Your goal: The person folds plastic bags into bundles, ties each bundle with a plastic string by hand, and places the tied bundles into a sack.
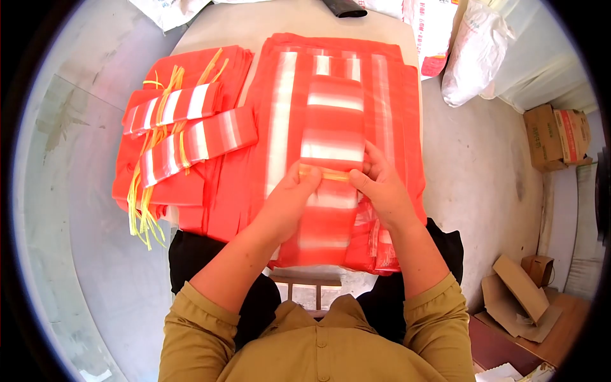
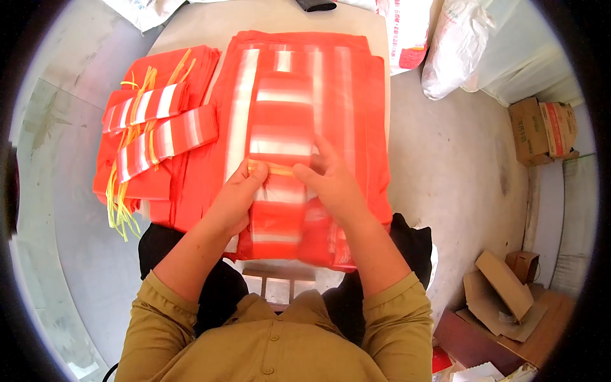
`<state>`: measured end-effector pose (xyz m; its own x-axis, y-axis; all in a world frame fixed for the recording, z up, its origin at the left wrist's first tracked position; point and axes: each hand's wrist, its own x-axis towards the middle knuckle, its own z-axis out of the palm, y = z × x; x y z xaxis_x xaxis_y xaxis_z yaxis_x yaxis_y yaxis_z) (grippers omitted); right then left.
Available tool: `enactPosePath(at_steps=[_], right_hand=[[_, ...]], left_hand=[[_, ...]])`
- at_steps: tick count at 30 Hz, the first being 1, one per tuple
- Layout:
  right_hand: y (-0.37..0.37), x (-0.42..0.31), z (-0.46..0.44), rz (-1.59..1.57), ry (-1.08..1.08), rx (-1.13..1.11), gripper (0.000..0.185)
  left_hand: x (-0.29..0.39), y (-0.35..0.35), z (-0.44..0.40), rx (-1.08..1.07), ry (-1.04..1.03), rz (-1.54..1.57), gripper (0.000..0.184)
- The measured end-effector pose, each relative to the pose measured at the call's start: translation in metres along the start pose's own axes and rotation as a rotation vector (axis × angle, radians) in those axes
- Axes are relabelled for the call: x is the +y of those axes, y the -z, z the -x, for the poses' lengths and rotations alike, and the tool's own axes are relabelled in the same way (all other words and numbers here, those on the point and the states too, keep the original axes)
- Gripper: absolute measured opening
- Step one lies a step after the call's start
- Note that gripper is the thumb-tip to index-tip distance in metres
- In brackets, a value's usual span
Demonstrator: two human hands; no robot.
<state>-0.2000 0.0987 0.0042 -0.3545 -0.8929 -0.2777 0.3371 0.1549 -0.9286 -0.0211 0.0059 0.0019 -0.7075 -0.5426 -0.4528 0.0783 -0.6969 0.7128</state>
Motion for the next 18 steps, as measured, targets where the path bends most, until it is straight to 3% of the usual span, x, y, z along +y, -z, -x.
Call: enactPosePath(at_steps=[3,9,12,18], right_hand=[[-0.001,-0.004,0.0,-0.135,-0.041,-0.065,0.082],[-0.009,-0.008,0.003,0.001,-0.035,0.007,0.086],[-0.016,-0.004,0.004,-0.089,0.081,0.018,0.086],[-0.015,-0.013,0.006,-0.089,0.01,-0.001,0.091]], left_hand=[[-0.002,0.002,-0.003,-0.001,0.009,0.049,0.035],[0.005,-0.006,0.002,0.017,-0.002,-0.106,0.03],[0.008,-0.009,0.003,0.014,0.013,-0.085,0.034],[0.002,0.0,0.0,-0.044,0.001,-0.052,0.044]])
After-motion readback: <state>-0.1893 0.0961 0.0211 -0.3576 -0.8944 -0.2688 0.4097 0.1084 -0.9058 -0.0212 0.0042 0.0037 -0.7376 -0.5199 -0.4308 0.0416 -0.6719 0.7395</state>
